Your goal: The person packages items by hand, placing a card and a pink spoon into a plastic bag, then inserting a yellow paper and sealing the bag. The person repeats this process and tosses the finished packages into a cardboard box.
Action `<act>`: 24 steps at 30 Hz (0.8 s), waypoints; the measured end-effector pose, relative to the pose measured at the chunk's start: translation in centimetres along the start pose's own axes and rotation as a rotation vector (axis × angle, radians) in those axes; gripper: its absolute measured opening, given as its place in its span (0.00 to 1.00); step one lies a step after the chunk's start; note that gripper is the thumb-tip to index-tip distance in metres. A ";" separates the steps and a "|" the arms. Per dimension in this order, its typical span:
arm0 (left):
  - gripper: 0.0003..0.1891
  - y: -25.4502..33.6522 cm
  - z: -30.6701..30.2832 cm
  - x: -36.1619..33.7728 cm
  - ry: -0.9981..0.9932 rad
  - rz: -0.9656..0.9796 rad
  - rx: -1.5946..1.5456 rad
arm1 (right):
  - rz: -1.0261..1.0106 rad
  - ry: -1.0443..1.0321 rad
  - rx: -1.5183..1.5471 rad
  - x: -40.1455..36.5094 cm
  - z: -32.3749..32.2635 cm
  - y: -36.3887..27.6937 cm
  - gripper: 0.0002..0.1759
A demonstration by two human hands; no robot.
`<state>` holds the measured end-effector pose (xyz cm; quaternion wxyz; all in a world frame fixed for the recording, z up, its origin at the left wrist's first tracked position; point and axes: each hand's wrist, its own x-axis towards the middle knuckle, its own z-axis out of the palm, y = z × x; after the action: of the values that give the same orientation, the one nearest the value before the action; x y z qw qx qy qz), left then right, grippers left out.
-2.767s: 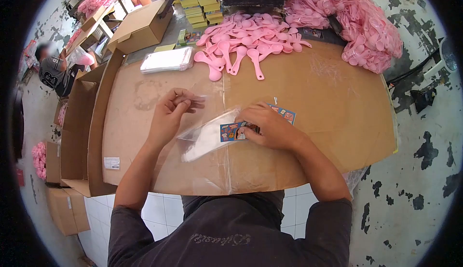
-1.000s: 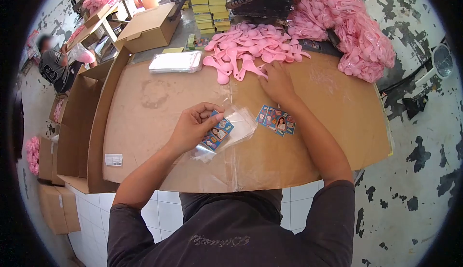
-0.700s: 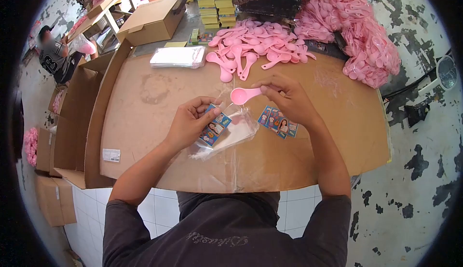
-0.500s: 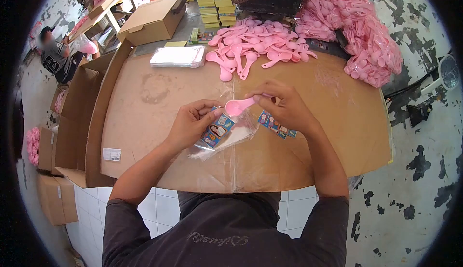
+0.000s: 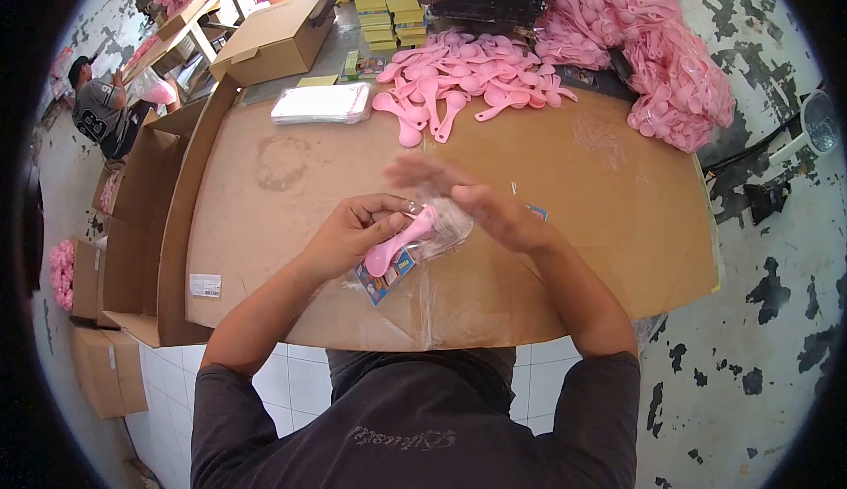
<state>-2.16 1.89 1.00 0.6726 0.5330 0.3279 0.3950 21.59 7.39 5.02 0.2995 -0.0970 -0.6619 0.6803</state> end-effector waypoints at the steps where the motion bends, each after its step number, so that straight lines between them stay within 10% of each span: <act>1: 0.17 0.3 0.0 -0.1 -0.022 -0.032 -0.057 | -0.051 0.006 -0.034 0.0 -0.7 -0.5 0.28; 7: 0.23 1.3 -0.3 -0.7 -0.138 -0.123 -0.082 | -0.090 0.069 -0.687 0.0 1.6 -3.4 0.06; 13: 0.25 1.9 0.5 -0.5 0.098 0.314 0.147 | -0.382 0.096 -1.229 1.2 2.7 -9.0 0.06; 24: 0.25 2.9 1.9 -1.6 0.175 0.438 0.407 | -0.105 0.312 -1.053 1.1 4.8 -8.4 0.06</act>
<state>-1.79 -0.04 4.31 0.4202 0.6788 0.3342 0.5010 20.53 3.50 13.87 0.3385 -0.3004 -0.8645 0.2188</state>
